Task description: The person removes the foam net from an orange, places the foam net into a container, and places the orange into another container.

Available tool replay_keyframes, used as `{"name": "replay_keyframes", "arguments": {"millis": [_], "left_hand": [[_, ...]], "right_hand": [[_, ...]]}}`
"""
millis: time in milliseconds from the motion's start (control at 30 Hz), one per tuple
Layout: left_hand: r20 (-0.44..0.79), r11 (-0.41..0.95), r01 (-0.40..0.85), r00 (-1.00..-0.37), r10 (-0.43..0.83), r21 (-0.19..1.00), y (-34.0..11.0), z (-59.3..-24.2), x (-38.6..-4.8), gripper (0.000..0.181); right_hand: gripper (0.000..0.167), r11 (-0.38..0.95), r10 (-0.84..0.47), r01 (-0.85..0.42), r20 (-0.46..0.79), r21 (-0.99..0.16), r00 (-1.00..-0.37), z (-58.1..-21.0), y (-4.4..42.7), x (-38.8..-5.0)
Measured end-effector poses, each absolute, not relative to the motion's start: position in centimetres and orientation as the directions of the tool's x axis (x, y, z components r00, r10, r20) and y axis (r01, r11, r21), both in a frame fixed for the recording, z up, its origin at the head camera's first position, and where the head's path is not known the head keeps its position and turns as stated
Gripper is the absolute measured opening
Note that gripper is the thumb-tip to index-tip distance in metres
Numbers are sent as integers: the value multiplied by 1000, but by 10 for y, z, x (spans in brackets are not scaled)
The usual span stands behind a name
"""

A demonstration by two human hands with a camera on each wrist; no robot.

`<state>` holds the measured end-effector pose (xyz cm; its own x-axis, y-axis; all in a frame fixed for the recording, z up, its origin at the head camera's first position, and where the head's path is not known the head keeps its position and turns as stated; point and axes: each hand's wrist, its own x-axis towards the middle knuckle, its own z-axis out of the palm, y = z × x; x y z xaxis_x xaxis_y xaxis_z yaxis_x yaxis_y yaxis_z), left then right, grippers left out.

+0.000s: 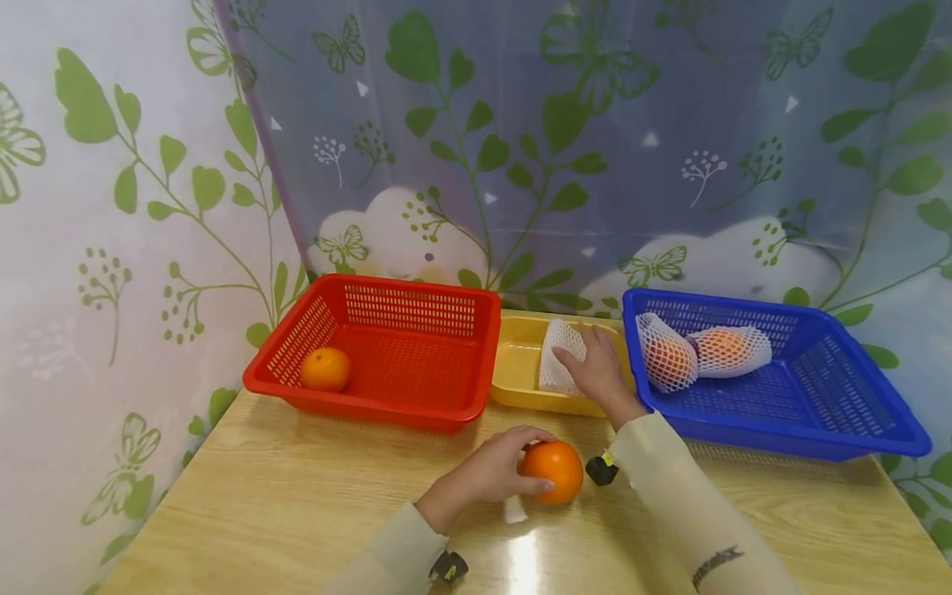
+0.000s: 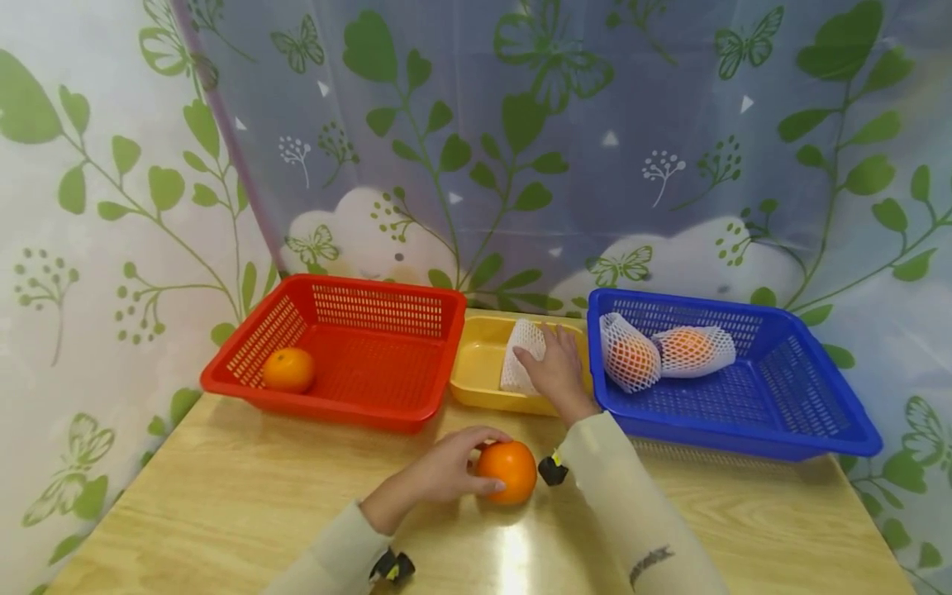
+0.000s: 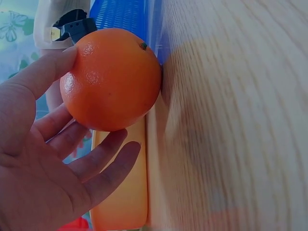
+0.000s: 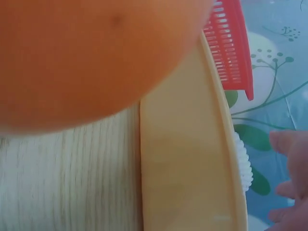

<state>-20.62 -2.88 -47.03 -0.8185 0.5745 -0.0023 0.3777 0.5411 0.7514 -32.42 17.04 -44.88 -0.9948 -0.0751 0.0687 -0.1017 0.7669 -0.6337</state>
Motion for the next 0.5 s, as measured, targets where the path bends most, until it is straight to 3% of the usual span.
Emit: {"name": "replay_keyframes", "arguments": {"millis": [300, 500], "left_hand": [[11, 514, 425, -778, 628, 745, -30, -475, -199, 50], [54, 469, 502, -722, 689, 726, -30, -480, -194, 55]], "right_hand": [[79, 659, -295, -335, 177, -674, -939, -442, 150, -317], [70, 582, -551, -563, 225, -587, -804, -447, 143, -312]]}}
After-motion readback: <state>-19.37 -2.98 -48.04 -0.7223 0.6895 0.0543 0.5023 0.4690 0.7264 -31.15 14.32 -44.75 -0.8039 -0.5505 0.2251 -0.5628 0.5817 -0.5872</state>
